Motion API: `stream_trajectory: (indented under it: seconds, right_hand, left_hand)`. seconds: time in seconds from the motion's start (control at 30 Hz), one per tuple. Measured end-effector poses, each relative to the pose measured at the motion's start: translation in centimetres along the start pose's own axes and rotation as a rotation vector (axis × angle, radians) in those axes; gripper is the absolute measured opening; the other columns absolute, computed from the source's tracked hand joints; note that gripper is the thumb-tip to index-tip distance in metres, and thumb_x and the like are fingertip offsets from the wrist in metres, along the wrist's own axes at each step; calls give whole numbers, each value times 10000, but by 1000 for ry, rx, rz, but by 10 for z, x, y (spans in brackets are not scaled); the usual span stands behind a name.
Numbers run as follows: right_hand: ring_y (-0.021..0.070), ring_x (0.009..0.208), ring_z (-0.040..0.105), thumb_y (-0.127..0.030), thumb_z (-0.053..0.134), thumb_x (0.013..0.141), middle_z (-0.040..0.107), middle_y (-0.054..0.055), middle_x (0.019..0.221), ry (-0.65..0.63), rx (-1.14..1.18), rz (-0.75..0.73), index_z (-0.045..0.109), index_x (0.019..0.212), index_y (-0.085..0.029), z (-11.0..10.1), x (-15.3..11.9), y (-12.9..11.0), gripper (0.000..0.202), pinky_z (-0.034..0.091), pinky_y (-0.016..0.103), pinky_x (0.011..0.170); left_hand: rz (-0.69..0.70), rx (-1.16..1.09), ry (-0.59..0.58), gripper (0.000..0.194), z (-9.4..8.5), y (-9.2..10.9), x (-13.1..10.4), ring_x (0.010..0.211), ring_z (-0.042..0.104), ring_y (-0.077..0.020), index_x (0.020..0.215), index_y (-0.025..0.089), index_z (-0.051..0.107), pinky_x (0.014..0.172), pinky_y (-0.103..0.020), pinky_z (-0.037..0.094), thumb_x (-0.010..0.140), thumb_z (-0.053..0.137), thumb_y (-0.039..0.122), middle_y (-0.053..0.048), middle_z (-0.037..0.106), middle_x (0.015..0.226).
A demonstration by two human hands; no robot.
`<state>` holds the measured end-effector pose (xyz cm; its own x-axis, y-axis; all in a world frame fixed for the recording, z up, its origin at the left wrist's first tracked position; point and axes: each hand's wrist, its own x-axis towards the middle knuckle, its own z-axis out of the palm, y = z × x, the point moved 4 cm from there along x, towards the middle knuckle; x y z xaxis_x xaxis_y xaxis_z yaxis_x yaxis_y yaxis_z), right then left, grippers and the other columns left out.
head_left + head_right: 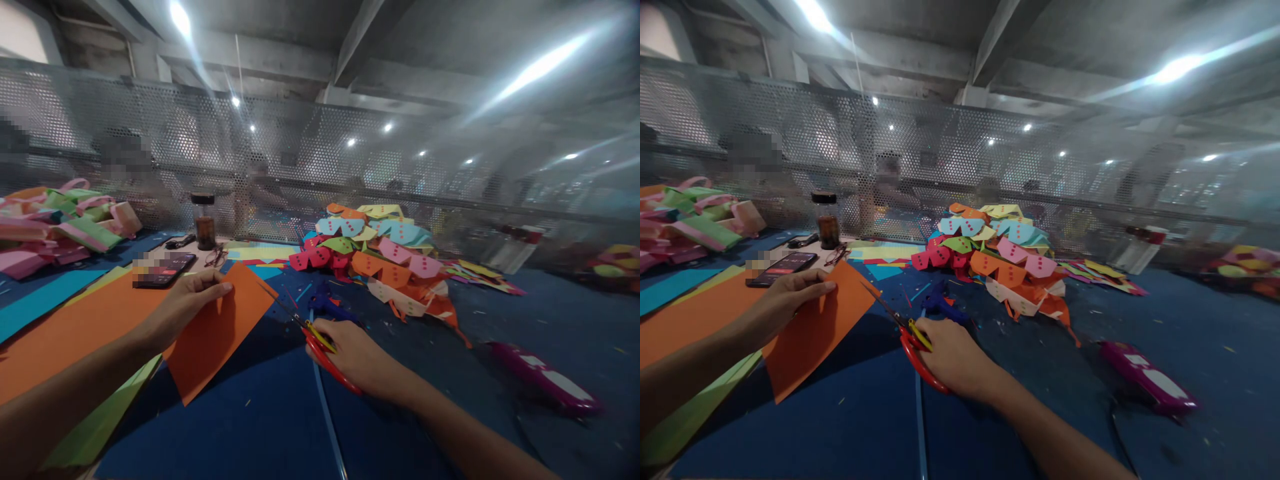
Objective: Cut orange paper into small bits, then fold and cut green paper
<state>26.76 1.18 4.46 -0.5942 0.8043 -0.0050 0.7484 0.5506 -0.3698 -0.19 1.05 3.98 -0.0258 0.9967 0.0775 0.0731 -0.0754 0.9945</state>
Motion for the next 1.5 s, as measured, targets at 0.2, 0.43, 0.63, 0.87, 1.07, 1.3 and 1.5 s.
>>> stream_trajectory:
  seconds: [0.2, 0.43, 0.63, 0.87, 1.07, 1.3, 1.5]
  right_hand:
    - [127, 627, 524, -308, 525, 896, 634, 14, 733, 7, 5, -3, 534, 746, -179, -1, -1, -2, 199, 257, 236, 553]
    - [127, 626, 516, -284, 530, 888, 624, 10, 711, 14, 23, 6, 526, 720, -178, 0, 0, -1, 199, 251, 235, 549]
    - [125, 627, 507, -288, 534, 882, 623, 8, 713, 15, 36, 0, 531, 724, -179, 2, 0, 1, 192, 244, 236, 550]
    - [117, 613, 476, -250, 534, 871, 598, -7, 671, 28, 30, 15, 501, 692, -180, 1, 0, 1, 196, 229, 237, 547]
    - [119, 618, 473, -257, 527, 867, 595, -7, 670, 26, 32, 15, 490, 680, -180, 3, 1, 2, 206, 227, 236, 543]
    - [120, 618, 493, -268, 532, 872, 607, -4, 677, 39, 17, 7, 523, 700, -181, 3, 1, 3, 193, 241, 235, 547]
    - [126, 613, 513, -303, 540, 866, 619, 10, 710, 37, -17, -1, 506, 721, -185, 4, 1, 4, 190, 250, 237, 545]
  left_hand:
    - [16, 21, 1, 298, 1, 1, 0, 525, 551, -110, 761, 191, 608, 476, -190, 370, 754, 730, 462, 26, 615, 600]
    - [-3, 7, 3, 301, 1, 1, 1, 514, 544, -113, 768, 196, 602, 471, -196, 359, 746, 734, 465, 27, 623, 586]
    - [-2, 8, 1, 296, 0, -1, 2, 517, 543, -102, 767, 196, 603, 480, -193, 360, 752, 731, 463, 38, 614, 583]
    - [0, 25, 2, 297, 0, 0, 2, 528, 543, -108, 756, 195, 608, 484, -199, 363, 746, 733, 465, 33, 617, 599]
    - [19, 20, -14, 295, -1, -1, 2, 535, 546, -110, 747, 195, 604, 478, -196, 363, 761, 723, 464, 29, 617, 602]
    - [-24, -15, -7, 317, 3, 3, 1, 476, 522, -83, 739, 190, 600, 444, -178, 333, 712, 767, 458, 50, 604, 575]
    - [-32, -22, -11, 308, 3, 3, 0, 471, 514, -85, 714, 191, 592, 440, -182, 328, 719, 763, 448, 54, 593, 566]
